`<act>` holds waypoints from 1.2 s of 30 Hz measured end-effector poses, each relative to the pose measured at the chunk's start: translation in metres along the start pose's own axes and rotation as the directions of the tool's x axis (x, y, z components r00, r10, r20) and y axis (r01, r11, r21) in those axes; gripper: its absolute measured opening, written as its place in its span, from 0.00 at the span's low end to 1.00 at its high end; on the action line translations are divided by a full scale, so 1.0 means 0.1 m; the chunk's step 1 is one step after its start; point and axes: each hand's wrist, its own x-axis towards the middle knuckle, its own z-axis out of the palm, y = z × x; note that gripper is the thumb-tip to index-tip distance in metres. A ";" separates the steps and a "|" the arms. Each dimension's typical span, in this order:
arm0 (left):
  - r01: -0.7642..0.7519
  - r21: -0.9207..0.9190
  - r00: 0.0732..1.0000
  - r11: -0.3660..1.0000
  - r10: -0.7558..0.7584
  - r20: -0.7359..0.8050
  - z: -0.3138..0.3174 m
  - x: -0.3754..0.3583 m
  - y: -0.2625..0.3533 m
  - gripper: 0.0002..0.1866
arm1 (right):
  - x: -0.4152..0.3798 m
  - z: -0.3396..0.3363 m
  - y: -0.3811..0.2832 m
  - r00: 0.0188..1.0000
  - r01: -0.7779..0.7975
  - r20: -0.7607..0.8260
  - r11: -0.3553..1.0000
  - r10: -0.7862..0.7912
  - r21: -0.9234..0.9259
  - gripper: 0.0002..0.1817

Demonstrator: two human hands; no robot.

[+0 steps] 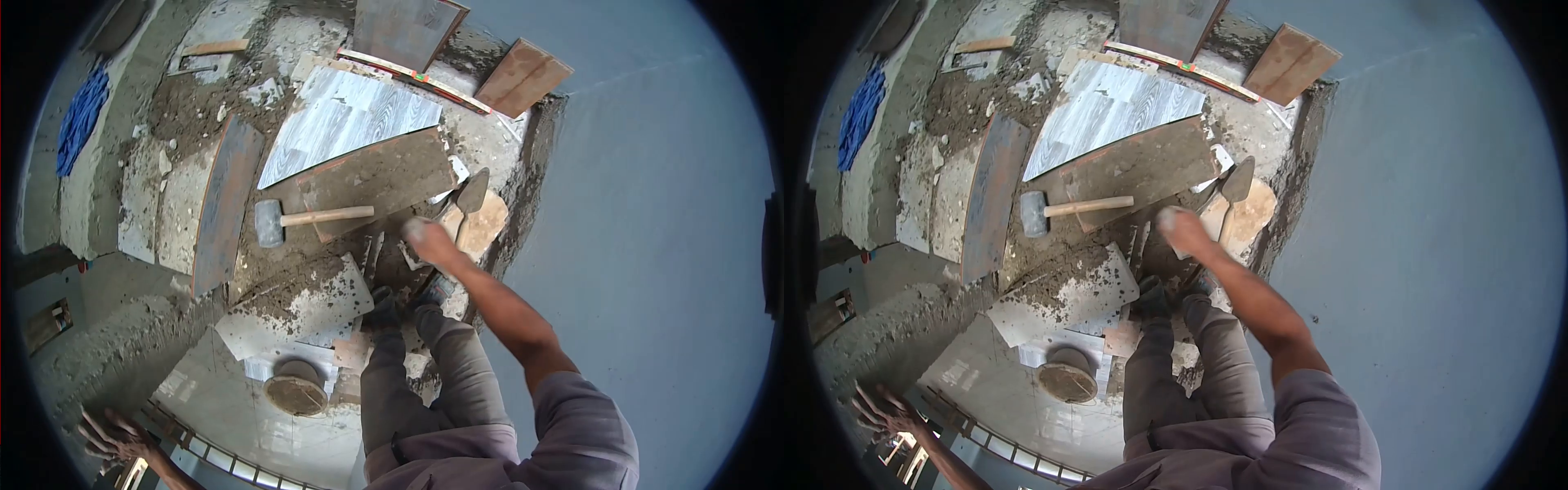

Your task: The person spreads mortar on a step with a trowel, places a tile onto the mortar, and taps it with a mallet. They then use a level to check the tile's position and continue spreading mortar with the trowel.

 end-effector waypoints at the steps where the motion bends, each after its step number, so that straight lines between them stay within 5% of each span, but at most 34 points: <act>1: 0.103 -0.005 0.995 0.995 -0.103 0.007 0.03 -0.03 0.04 0.23 | -0.16 -0.28 0.07 0.992 -0.029 -0.120 0.999 0.032 0.027 0.13; 2: 0.201 -0.006 0.979 0.980 -0.201 0.019 0.05 -0.04 0.11 0.25 | -0.25 -0.39 0.40 0.968 -0.186 -0.175 0.982 0.179 -0.023 0.11; 3: 0.227 -0.023 0.974 0.974 -0.227 0.021 0.02 0.01 0.22 0.29 | -0.29 -0.27 1.25 0.957 -0.189 -0.246 0.975 0.156 -0.116 0.10; 4: 0.214 -0.025 0.977 0.977 -0.213 0.027 0.04 0.04 0.27 0.29 | -0.29 -0.60 1.32 0.902 -0.405 -0.187 0.912 0.388 -0.064 0.13; 5: 0.214 0.008 0.977 0.977 -0.214 0.004 0.06 0.03 0.26 0.29 | -0.22 -0.98 1.09 0.879 -0.420 -0.281 0.904 0.385 -0.076 0.17; 7: 0.234 0.114 0.970 0.966 -0.240 0.037 0.10 -0.07 0.16 0.30 | 0.11 -1.22 1.80 0.871 -0.400 -0.419 0.866 0.258 -0.298 0.20; 9: 0.141 0.247 0.987 0.959 -0.155 0.041 0.19 -0.16 -0.06 0.30 | 0.52 -1.41 2.42 0.878 -0.245 -0.461 0.948 0.127 -0.205 0.17; 11: 0.090 0.268 0.993 0.959 -0.105 0.045 0.19 -0.14 -0.06 0.30 | 1.08 -1.57 2.82 0.895 -0.401 -0.357 0.832 0.267 -0.384 0.24; 17: -0.043 0.298 0.999 0.953 0.033 0.038 0.16 0.04 -0.06 0.30 | 2.56 -1.52 3.52 0.943 -0.281 -0.320 0.719 0.086 -0.636 0.27; 18: -0.061 0.300 0.998 0.952 0.051 0.041 0.18 0.08 -0.04 0.30 | 2.77 -1.48 3.63 0.941 -0.330 -0.283 0.687 0.185 -0.648 0.27; 20: -0.094 0.301 0.995 0.949 0.084 0.047 0.21 0.16 -0.04 0.30 | 3.09 -1.36 4.02 0.853 -0.351 -0.477 0.910 0.212 -0.222 0.26; 22: -0.131 0.310 0.991 0.942 0.122 0.048 0.24 0.22 -0.06 0.30 | 3.13 -1.37 3.86 0.902 -0.353 -0.408 0.785 0.141 -0.509 0.26; 23: -0.143 0.317 0.990 0.937 0.134 0.052 0.25 0.23 -0.07 0.30 | 3.30 -1.34 4.33 0.964 -0.228 -0.266 0.587 0.023 -0.776 0.26; 27: -0.158 0.378 0.986 0.912 0.165 0.014 0.21 0.20 -0.22 0.30 | 3.27 -1.31 4.05 0.930 -0.366 -0.296 0.611 0.217 -0.702 0.21; 29: -0.171 0.393 0.984 0.903 0.176 0.024 0.22 0.19 -0.31 0.30 | 3.43 -1.20 4.81 0.893 -0.341 -0.439 0.780 0.095 -0.525 0.18; 30: -0.167 0.393 0.985 0.904 0.171 0.026 0.23 0.16 -0.41 0.30 | 3.29 -1.42 4.46 0.888 -0.342 -0.451 0.781 0.087 -0.523 0.18; 32: -0.156 0.397 0.988 0.905 0.152 0.042 0.27 0.04 -0.49 0.30 | 2.77 -1.84 3.51 0.981 -0.164 -0.190 0.629 0.027 -0.760 0.17; 36: -0.078 0.414 0.997 0.907 0.059 0.059 0.28 -0.25 -0.54 0.30 | 2.36 -2.49 2.98 0.951 0.032 -0.163 0.610 -0.262 -0.791 0.17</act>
